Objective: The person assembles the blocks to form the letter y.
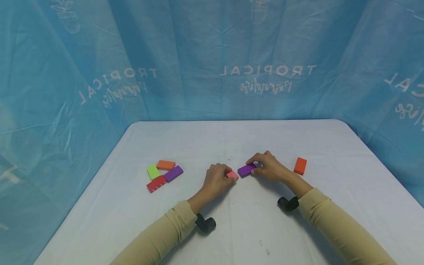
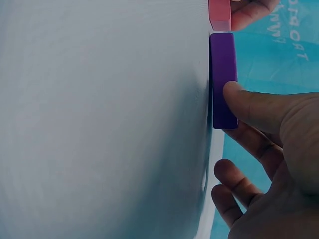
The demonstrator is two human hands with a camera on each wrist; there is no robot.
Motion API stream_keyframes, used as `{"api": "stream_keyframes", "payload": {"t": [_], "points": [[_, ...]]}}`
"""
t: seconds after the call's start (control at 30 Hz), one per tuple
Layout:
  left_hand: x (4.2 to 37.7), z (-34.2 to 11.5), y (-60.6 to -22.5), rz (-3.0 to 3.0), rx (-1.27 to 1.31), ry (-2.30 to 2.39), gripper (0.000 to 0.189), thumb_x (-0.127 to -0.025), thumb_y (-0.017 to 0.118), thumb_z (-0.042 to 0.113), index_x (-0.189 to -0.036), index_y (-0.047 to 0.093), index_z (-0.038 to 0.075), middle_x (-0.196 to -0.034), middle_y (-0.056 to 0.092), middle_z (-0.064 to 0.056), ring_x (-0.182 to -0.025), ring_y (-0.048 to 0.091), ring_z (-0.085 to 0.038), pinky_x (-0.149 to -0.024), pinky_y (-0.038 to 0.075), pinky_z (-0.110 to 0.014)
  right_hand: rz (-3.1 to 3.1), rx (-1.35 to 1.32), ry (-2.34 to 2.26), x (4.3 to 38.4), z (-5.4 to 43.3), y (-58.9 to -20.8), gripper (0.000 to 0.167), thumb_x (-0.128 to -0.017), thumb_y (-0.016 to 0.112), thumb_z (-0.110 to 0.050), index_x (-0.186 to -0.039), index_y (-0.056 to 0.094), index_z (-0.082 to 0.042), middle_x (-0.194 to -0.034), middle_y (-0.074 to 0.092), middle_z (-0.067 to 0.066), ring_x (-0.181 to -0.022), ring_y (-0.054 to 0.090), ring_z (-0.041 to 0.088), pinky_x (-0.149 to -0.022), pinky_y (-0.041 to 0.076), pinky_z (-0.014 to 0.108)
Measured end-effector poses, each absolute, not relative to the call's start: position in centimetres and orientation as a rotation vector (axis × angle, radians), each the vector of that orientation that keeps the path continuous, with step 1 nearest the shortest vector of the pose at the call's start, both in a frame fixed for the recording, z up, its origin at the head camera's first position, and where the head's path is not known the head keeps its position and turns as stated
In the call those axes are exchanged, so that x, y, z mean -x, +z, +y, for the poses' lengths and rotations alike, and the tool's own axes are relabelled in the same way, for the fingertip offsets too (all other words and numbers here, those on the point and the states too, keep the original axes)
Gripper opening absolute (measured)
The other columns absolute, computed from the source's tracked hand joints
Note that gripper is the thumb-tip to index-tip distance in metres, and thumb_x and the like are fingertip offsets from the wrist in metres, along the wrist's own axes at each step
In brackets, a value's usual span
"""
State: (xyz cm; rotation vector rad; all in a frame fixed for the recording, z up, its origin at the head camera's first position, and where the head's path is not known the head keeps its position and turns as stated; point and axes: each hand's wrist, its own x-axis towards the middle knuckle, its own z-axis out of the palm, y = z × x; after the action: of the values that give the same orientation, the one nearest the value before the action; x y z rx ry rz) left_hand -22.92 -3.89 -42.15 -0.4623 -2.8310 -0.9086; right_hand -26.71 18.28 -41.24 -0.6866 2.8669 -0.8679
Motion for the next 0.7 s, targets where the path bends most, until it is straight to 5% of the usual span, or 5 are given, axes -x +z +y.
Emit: {"api": "stream_keyframes", "payload": {"t": [0.7], "points": [[22.6, -4.8, -40.9, -2.963, 0.485, -1.018, 0.043, -0.079, 0.073, 0.023, -0.118, 0.063, 0.007, -0.108, 0.062, -0.008, -0.100, 0.049, -0.022, -0.091, 0.039, -0.039, 2.954, 0.503, -0.816, 26.2, 18.7, -41.4, 0.052, -0.080, 0.074, -0.029, -0.128, 0.059, -0.017, -0.131, 0.057, 0.009, -0.110, 0.043, 0.030, -0.083, 0.038, 0.042]]}}
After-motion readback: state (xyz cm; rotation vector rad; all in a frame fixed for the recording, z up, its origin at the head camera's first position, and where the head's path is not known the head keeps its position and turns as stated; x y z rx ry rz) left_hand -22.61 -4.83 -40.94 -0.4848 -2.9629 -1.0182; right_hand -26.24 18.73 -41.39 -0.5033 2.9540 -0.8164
